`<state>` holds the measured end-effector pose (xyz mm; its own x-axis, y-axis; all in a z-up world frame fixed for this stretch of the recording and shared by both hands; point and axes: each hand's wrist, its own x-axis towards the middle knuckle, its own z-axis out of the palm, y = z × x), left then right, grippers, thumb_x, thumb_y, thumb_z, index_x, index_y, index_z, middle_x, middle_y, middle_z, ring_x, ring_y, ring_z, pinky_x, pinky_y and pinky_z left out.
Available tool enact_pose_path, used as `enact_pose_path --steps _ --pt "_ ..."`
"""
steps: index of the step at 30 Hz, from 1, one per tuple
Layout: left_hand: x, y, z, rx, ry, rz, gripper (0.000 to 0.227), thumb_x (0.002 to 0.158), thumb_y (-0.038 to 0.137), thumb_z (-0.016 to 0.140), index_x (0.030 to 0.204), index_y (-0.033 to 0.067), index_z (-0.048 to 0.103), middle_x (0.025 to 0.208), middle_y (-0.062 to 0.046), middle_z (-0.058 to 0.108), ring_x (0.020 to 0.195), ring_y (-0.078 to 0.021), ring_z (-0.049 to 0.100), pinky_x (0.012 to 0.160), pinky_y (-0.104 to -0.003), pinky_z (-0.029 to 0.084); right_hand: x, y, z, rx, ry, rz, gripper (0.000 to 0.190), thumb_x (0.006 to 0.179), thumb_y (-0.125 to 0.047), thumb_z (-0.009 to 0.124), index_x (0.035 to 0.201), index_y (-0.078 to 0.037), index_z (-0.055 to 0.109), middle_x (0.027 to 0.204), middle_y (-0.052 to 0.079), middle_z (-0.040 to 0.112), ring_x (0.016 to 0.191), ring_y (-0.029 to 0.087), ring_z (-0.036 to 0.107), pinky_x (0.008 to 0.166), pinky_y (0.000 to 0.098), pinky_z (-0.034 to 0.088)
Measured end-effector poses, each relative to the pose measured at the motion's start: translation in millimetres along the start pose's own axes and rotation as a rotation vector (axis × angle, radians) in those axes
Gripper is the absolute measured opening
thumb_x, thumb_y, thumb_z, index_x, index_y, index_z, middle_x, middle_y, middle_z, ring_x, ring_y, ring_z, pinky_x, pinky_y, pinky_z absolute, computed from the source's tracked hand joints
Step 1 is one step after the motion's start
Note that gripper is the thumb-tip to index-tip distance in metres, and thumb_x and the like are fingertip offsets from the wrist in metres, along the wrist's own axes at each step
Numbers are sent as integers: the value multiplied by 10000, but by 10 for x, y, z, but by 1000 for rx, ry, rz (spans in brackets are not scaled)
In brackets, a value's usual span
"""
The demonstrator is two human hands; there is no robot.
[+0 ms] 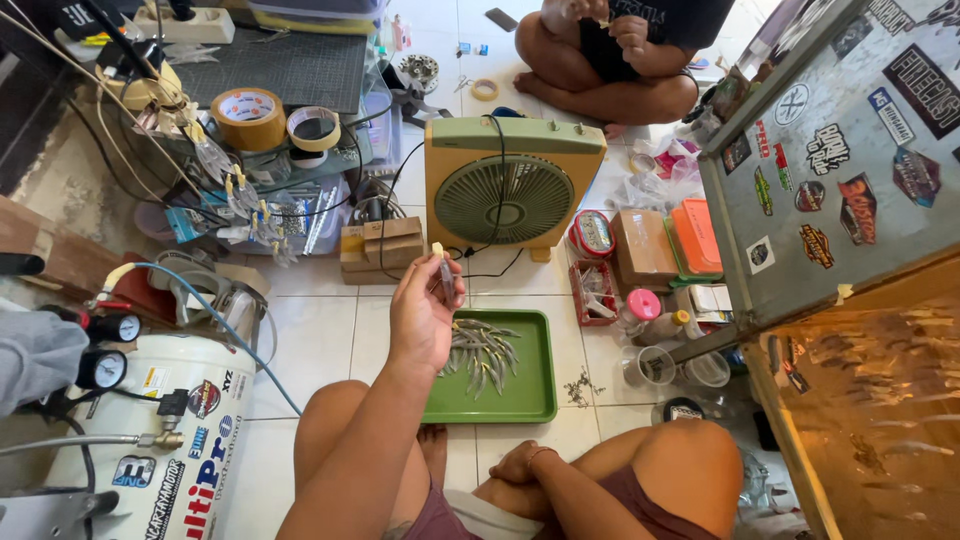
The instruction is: The person assembles fishing lures by picking up a hook and a plastic lure body, joining them together, and then adding a small yellow weight or bead.
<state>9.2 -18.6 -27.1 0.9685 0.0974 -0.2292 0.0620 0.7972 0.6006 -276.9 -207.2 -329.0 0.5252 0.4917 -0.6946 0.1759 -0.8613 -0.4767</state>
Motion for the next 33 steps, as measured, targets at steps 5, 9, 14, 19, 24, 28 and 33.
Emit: enact_pose_path --steps 5,9,14,19,24,28,33 --pt "11 -23 0 19 5 -4 119 993 171 610 1062 82 648 868 -138 696 662 -215 647 545 -253 454 1197 305 -729 -101 -143 111 626 1055 -487 244 1455 -85 508 1502 100 443 1413 275 399 1201 388 243" --pt "-27 -8 5 23 11 1 116 989 174 620 1055 84 652 862 -140 700 659 -217 653 543 -249 455 1547 410 -1195 -189 -265 196 676 1055 -538 213 1500 -105 482 1561 117 415 1458 309 366 1211 417 236" --pt "-108 81 141 2 36 -37 97 972 97 604 1039 41 647 847 -128 669 663 -200 591 541 -277 409 573 53 -1649 -275 -411 310 740 1055 -601 174 1556 -130 450 1634 137 379 1513 351 326 1225 453 227" --pt "-69 -56 4 14 36 -43 101 972 143 624 1033 69 654 853 -126 688 658 -207 624 537 -260 435 -878 -472 -1560 714 603 -233 38 850 -78 753 862 -50 729 954 61 695 989 163 673 1008 295 472" --pt "4 -51 -2 35 22 -36 106 986 174 622 1045 96 664 852 -128 704 655 -205 665 535 -239 472 186 216 -1307 178 193 -124 211 959 -176 497 1133 -129 606 1183 115 630 1164 255 599 1020 485 431" --pt "-29 -19 43 40 3 -22 102 995 169 606 1040 90 653 856 -129 697 652 -200 654 535 -236 473 1042 706 -1146 -419 -291 25 446 1080 -285 208 1437 -217 467 1440 176 555 1360 358 516 1035 699 384" --pt "-165 36 69 65 -7 -16 105 1008 156 581 1044 77 640 863 -139 691 658 -203 652 535 -242 474 720 352 -1651 -296 -429 211 703 1073 -641 163 1495 -212 524 1535 109 538 1442 273 488 1168 581 383"
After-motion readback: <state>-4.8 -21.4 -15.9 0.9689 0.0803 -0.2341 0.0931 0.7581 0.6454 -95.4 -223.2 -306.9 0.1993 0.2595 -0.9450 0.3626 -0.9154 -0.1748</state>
